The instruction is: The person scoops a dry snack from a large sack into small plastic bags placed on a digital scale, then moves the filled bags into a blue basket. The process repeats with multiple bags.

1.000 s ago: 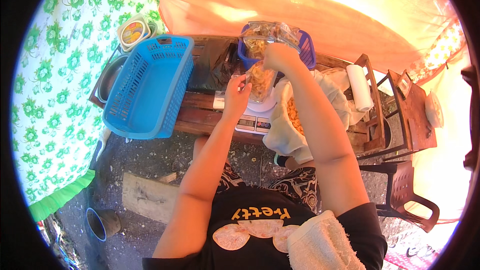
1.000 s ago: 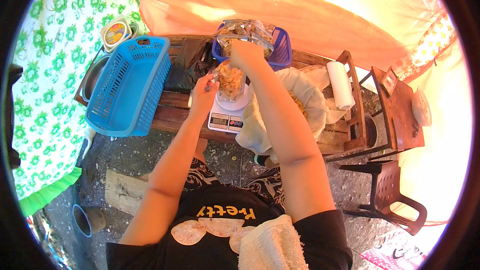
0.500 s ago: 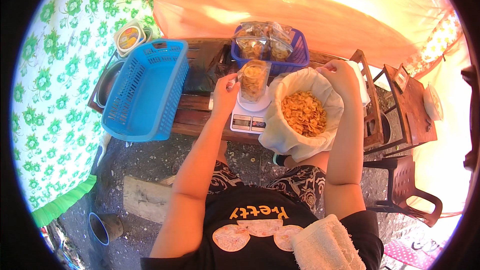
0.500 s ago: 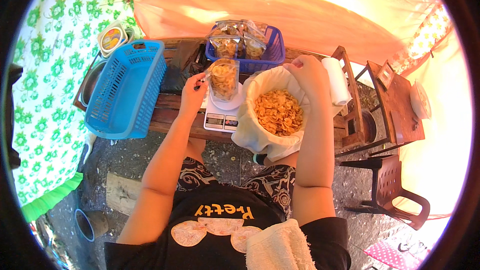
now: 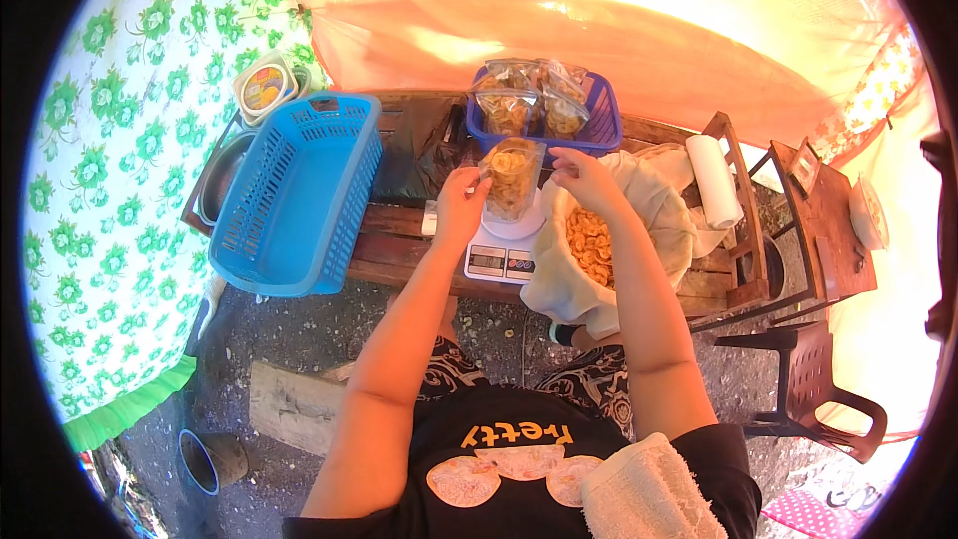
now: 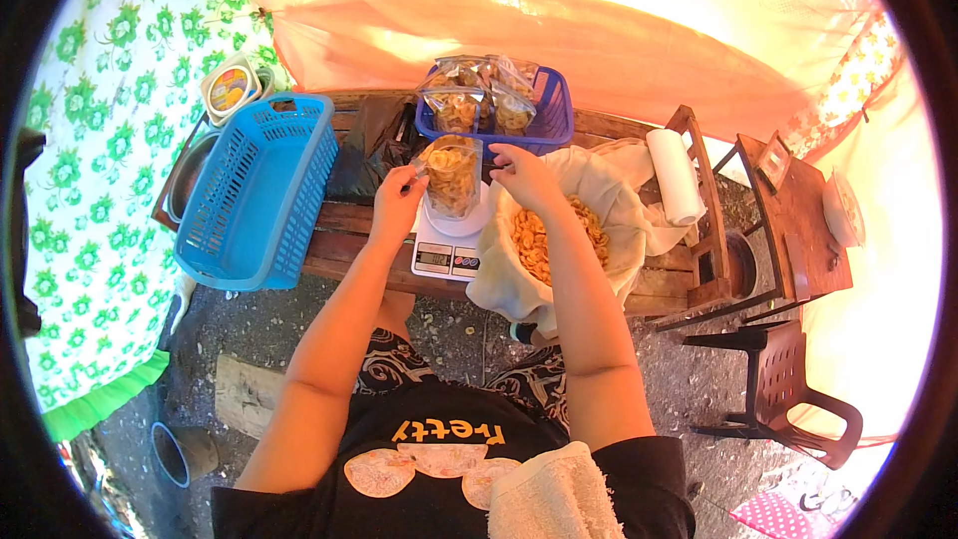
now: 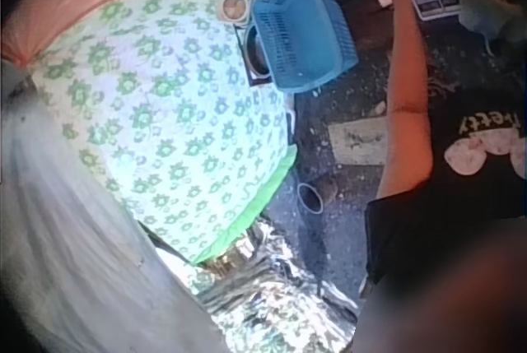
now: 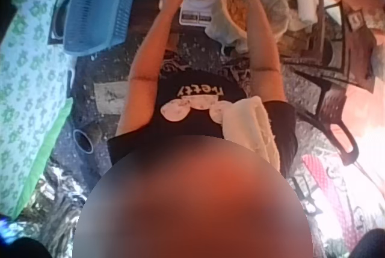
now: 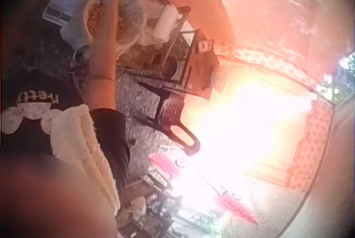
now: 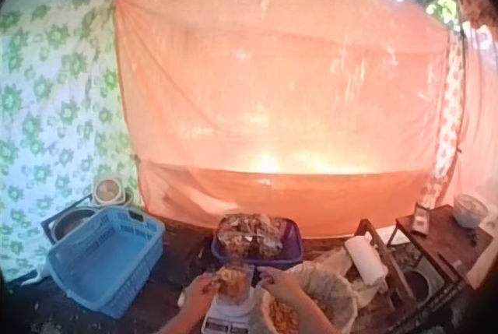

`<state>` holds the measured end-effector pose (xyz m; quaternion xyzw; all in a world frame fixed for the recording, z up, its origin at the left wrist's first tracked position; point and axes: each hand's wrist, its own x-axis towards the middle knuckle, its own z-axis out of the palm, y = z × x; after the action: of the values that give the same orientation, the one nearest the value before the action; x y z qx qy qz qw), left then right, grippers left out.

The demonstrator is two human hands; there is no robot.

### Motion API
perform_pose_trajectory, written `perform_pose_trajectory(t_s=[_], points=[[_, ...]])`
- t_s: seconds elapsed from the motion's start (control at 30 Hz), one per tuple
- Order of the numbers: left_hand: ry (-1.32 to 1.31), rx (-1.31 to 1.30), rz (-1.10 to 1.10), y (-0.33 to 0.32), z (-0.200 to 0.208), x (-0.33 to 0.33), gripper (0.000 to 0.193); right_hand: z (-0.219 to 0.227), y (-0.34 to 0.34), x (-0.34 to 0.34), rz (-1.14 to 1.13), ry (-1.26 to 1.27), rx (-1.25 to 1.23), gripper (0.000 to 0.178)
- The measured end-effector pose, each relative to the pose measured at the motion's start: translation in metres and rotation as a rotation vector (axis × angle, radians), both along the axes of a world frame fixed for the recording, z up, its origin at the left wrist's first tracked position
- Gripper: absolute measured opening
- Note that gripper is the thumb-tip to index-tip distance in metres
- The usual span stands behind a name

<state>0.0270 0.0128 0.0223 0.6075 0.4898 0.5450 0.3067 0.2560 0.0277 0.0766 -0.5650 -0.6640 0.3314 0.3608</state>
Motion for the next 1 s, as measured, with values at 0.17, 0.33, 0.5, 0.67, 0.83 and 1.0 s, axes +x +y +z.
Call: perform_pose_trajectory(t_s=[0.17,0.33,0.5,0.67,0.83,1.0], points=[[0.110,0.058,-0.003,0.008,0.009,0.003,0.018,-0.011,0.018,-0.026,0.072,-0.073,-0.012,0.023],[-0.016,0.021,-0.033,0.008,0.021,-0.006,0.017,0.004,-0.002,-0.030,-0.042,-0.004,0.129,0.021],[-0.117,0.030,-0.058,-0.005,0.031,-0.029,0.019,0.011,-0.027,-0.060,-0.087,-0.058,0.151,0.018],[-0.120,-0.107,-0.031,-0.038,0.036,-0.085,0.018,-0.003,-0.040,-0.105,0.009,0.031,0.270,0.018],[-0.177,-0.309,-0.149,-0.062,0.018,-0.123,0.030,-0.040,-0.059,-0.138,0.102,0.095,0.129,0.021],[-0.397,-0.396,-0.340,-0.062,-0.002,-0.123,0.051,-0.053,-0.059,-0.154,0.128,0.012,0.134,0.020]])
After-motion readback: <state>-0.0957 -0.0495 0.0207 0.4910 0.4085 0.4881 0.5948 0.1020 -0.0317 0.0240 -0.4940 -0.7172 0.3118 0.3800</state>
